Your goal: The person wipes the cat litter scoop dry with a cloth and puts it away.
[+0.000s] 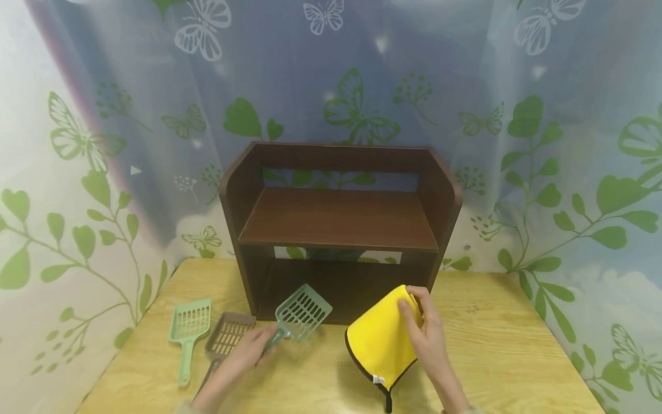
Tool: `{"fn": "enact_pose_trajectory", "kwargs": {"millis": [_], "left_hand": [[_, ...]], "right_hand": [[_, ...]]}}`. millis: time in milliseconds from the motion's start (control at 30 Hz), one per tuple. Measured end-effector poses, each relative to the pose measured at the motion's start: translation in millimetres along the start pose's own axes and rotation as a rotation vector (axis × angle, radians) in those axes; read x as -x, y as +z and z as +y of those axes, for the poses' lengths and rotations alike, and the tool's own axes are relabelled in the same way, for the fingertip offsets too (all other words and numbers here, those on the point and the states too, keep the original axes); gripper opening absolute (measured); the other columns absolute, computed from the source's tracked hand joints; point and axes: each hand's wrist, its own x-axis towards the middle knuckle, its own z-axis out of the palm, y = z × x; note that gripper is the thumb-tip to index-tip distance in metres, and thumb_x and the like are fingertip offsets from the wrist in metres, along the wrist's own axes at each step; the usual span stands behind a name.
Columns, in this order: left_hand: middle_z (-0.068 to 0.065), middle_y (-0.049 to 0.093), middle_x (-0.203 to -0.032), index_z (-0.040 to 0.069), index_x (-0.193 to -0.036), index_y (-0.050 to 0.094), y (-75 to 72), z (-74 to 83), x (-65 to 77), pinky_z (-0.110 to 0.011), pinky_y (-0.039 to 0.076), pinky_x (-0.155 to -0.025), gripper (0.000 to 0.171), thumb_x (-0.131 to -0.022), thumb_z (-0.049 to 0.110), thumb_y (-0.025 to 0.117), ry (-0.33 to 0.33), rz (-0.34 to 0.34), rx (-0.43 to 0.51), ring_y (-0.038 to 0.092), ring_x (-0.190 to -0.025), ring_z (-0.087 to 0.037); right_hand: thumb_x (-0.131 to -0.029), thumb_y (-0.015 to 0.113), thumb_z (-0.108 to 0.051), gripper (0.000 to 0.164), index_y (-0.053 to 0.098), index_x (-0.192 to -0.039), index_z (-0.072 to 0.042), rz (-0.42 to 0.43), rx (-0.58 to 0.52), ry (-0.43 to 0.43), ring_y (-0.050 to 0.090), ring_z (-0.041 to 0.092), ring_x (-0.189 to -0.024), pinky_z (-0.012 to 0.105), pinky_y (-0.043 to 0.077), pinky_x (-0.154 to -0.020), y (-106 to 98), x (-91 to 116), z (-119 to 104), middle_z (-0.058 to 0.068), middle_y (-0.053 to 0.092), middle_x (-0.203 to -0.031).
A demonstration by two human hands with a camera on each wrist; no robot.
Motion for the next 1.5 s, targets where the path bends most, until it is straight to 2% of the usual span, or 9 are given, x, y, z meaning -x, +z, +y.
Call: {"fn": "enact_pose_trajectory", "kwargs": {"millis": [233, 333, 567, 667, 767, 933, 1033, 1233, 1500], "left_hand": [[0.0, 0.057, -0.07, -0.009, -0.133, 0.057, 9.2, 14.6, -2.8, -0.017, 0.031, -0.047, 0.044, -0.109, 0.024, 0.042, 0.019, 0.014, 0.026, 0.037, -0.049, -0.005], [-0.001, 0.059, -0.069, -0.01, -0.128, 0.06, 13.5, 20.0, -5.0, -0.018, 0.031, -0.047, 0.041, -0.109, 0.022, 0.043, 0.04, 0.005, 0.034, 0.037, -0.048, -0.005], [0.001, 0.056, -0.066, -0.005, -0.105, 0.065, 20.9, 32.6, -12.9, -0.017, 0.03, -0.046, 0.037, -0.11, 0.022, 0.041, 0.091, -0.06, 0.02, 0.037, -0.048, -0.005], [0.002, 0.052, -0.066, -0.005, -0.109, 0.063, 25.3, 37.3, -14.6, -0.017, 0.03, -0.048, 0.037, -0.111, 0.024, 0.04, 0.083, -0.085, 0.048, 0.037, -0.05, -0.005], [0.002, 0.051, -0.067, -0.007, -0.12, 0.061, 30.6, 41.0, -15.4, -0.017, 0.032, -0.049, 0.04, -0.111, 0.026, 0.04, 0.076, -0.101, 0.077, 0.039, -0.051, -0.005], [0.002, 0.05, -0.068, -0.006, -0.123, 0.063, 39.7, 47.1, -16.1, -0.017, 0.033, -0.05, 0.045, -0.112, 0.03, 0.039, 0.076, -0.125, 0.094, 0.039, -0.052, -0.004], [0.002, 0.05, -0.068, -0.004, -0.118, 0.065, 45.1, 51.4, -15.4, -0.017, 0.032, -0.049, 0.044, -0.112, 0.031, 0.04, 0.091, -0.112, 0.103, 0.038, -0.052, -0.005], [0.002, 0.05, -0.068, -0.002, -0.106, 0.067, 54.1, 59.8, -11.6, -0.017, 0.032, -0.049, 0.041, -0.111, 0.03, 0.042, 0.125, -0.07, 0.097, 0.038, -0.055, -0.007], [0.002, 0.048, -0.066, 0.001, -0.102, 0.065, 58.3, 57.0, -11.5, -0.017, 0.029, -0.047, 0.038, -0.111, 0.029, 0.042, 0.13, -0.061, 0.074, 0.036, -0.051, -0.006]], "right_hand": [[-0.103, 0.049, 0.007, 0.022, 0.056, -0.122, -0.001, -0.006, 0.132, -0.095, 0.049, 0.008, -0.08, 0.016, 0.042, -0.07, 5, -11, -1, -0.007, 0.054, -0.103], [-0.101, 0.05, 0.009, 0.022, 0.058, -0.12, -0.001, -0.04, 0.227, -0.18, 0.046, 0.008, -0.071, 0.02, 0.04, -0.064, 7, -24, -6, -0.001, 0.054, -0.095], [-0.097, 0.064, -0.001, 0.023, 0.056, -0.119, -0.004, -0.15, 0.483, -0.28, 0.057, 0.014, -0.084, 0.028, 0.048, -0.074, 15, -54, -25, 0.006, 0.064, -0.106], [-0.092, 0.073, -0.007, 0.028, 0.059, -0.116, -0.007, -0.212, 0.553, -0.353, 0.059, 0.016, -0.085, 0.035, 0.048, -0.076, 25, -64, -33, 0.004, 0.067, -0.104], [-0.086, 0.08, -0.013, 0.027, 0.068, -0.11, -0.012, -0.264, 0.583, -0.474, 0.054, 0.013, -0.081, 0.033, 0.041, -0.072, 37, -70, -37, -0.002, 0.07, -0.1], [-0.079, 0.085, -0.024, 0.023, 0.076, -0.1, -0.024, -0.27, 0.619, -0.609, 0.049, 0.012, -0.077, 0.036, 0.036, -0.074, 60, -70, -35, -0.011, 0.073, -0.094], [-0.079, 0.086, -0.027, 0.022, 0.076, -0.099, -0.024, -0.253, 0.648, -0.59, 0.051, 0.013, -0.077, 0.039, 0.038, -0.076, 74, -65, -31, -0.011, 0.073, -0.091], [-0.08, 0.088, -0.023, 0.031, 0.068, -0.1, -0.011, -0.213, 0.622, -0.481, 0.052, 0.015, -0.077, 0.034, 0.039, -0.073, 93, -49, -20, -0.003, 0.07, -0.089], [-0.081, 0.086, -0.019, 0.024, 0.07, -0.098, -0.015, -0.205, 0.614, -0.58, 0.055, 0.016, -0.081, 0.036, 0.042, -0.076, 100, -38, -13, -0.005, 0.069, -0.09]]}}
